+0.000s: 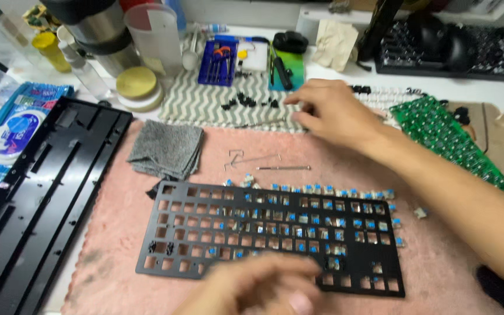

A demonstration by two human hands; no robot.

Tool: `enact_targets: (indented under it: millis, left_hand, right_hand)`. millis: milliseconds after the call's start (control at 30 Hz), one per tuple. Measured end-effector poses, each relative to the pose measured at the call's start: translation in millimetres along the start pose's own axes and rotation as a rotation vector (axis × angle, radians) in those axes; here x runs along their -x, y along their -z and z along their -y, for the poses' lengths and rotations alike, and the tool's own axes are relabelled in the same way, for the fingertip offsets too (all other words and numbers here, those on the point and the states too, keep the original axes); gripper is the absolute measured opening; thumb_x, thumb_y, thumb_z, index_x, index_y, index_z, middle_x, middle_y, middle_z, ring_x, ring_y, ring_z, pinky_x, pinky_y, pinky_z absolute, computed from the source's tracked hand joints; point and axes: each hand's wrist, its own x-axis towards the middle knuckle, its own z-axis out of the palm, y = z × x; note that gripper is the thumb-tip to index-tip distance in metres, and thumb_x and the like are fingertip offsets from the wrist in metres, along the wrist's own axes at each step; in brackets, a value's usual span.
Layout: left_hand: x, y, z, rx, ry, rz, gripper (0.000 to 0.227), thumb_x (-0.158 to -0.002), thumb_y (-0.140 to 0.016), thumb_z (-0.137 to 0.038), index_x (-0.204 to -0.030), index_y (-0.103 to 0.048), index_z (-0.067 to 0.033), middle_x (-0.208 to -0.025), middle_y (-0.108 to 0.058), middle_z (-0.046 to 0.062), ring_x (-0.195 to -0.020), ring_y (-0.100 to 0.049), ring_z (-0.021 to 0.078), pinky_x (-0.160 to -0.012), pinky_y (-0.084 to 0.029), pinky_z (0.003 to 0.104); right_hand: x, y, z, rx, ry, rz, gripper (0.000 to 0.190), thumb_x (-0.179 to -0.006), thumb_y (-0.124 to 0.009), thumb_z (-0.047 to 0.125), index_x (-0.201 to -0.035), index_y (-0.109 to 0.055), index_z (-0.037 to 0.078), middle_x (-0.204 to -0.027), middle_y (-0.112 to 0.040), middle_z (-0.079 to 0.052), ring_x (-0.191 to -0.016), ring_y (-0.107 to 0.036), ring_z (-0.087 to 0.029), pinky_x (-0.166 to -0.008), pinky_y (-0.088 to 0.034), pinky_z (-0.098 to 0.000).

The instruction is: The person assembles a mechanical keyboard by installing stabilizers onto the black plate. They pick up small black plastic stabilizer parts, align them with the corresponding switch positions, and press them into place. The person repeats this process for multiple stabilizers across the keyboard plate.

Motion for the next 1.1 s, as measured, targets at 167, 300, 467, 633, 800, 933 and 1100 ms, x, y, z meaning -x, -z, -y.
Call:
enact_targets:
  millis: [167, 300, 467, 633, 800, 933, 1100]
  left_hand:
    - [5.1, 43.3, -42.3, -0.565, -0.610, -0.513, 0.044, -0.103, -0.078, -0.028, -0.145, -0.084, -0.0172, -0.130, -0.097, -0.004, -0.112, -0.091, 0.0027, -0.100, -0.071, 0.021]
    - [7.0, 60.7, -64.6, -0.390, -0.476, -0.692, 0.042, -0.098, -0.081, -0.025, -0.137, -0.092, -0.0151, -0.118, -0.105, 0.002, -0.102, -0.097, 0.0079, -0.094, -0.073, 0.022]
    - [5.4, 78.9, -77.2, -0.313, -0.445, -0.684, 0.042, -0.100, -0.076, -0.025, -0.137, -0.092, -0.0131, -0.122, -0.106, 0.006, -0.105, -0.096, 0.0101, -0.089, -0.076, 0.026]
    - [12.4, 85.2, -95.2, -0.250, -0.394, -0.838, 0.040, -0.099, -0.076, -0.019, -0.135, -0.092, -0.0095, -0.118, -0.107, 0.012, -0.109, -0.098, 0.0155, -0.102, -0.074, 0.029]
    - [21.7, 80.1, -112.3, -0.170, -0.259, -0.874, 0.043, -0.099, -0.075, -0.017, -0.138, -0.093, -0.0089, -0.123, -0.107, 0.014, -0.107, -0.097, 0.0206, -0.105, -0.071, 0.031]
    - [20.6, 89.4, -101.4, -0.226, -0.352, -0.856, 0.041, -0.099, -0.076, -0.018, -0.135, -0.093, -0.0081, -0.117, -0.108, 0.014, -0.102, -0.099, 0.0197, -0.116, -0.069, 0.027]
    - [18.4, 78.9, -106.1, -0.185, -0.283, -0.852, 0.040, -0.100, -0.076, -0.015, -0.135, -0.095, -0.0073, -0.119, -0.108, 0.013, -0.104, -0.096, 0.0203, -0.102, -0.072, 0.032]
  right_hand:
    - [-53.1, -32.0, -12.6, -0.071, -0.040, 0.091, 0.039, -0.104, -0.082, 0.016, -0.143, -0.080, 0.010, -0.136, -0.077, -0.012, -0.109, -0.076, -0.025, -0.113, -0.057, -0.0446]
    - [-75.3, -45.9, -20.7, -0.009, 0.105, 0.177, 0.048, -0.106, -0.080, 0.022, -0.153, -0.074, 0.010, -0.149, -0.070, -0.016, -0.139, -0.063, -0.038, -0.119, -0.048, -0.0533]
    - [-95.3, -55.2, -13.6, -0.018, 0.167, 0.196, 0.051, -0.105, -0.083, 0.025, -0.153, -0.073, 0.010, -0.151, -0.071, -0.015, -0.143, -0.062, -0.038, -0.120, -0.047, -0.0547]
    - [-100.0, -57.7, -2.8, -0.067, 0.082, 0.206, 0.048, -0.104, -0.084, 0.015, -0.150, -0.070, 0.011, -0.122, -0.077, -0.011, -0.114, -0.072, -0.032, -0.097, -0.055, -0.0474]
    - [-93.0, -55.0, -0.8, -0.038, 0.094, 0.206, 0.047, -0.104, -0.072, 0.013, -0.150, -0.068, 0.011, -0.117, -0.071, -0.011, -0.105, -0.069, -0.031, -0.092, -0.053, -0.0460]
    - [-75.0, -41.6, -1.5, -0.028, 0.140, 0.178, 0.051, -0.101, -0.066, 0.016, -0.151, -0.069, 0.005, -0.120, -0.074, -0.013, -0.106, -0.069, -0.031, -0.092, -0.053, -0.0439]
    - [-17.2, -15.6, 8.0, -0.037, 0.206, 0.274, 0.039, -0.104, -0.071, 0.014, -0.142, -0.073, 0.010, -0.118, -0.076, -0.010, -0.105, -0.073, -0.030, -0.095, -0.055, -0.0444]
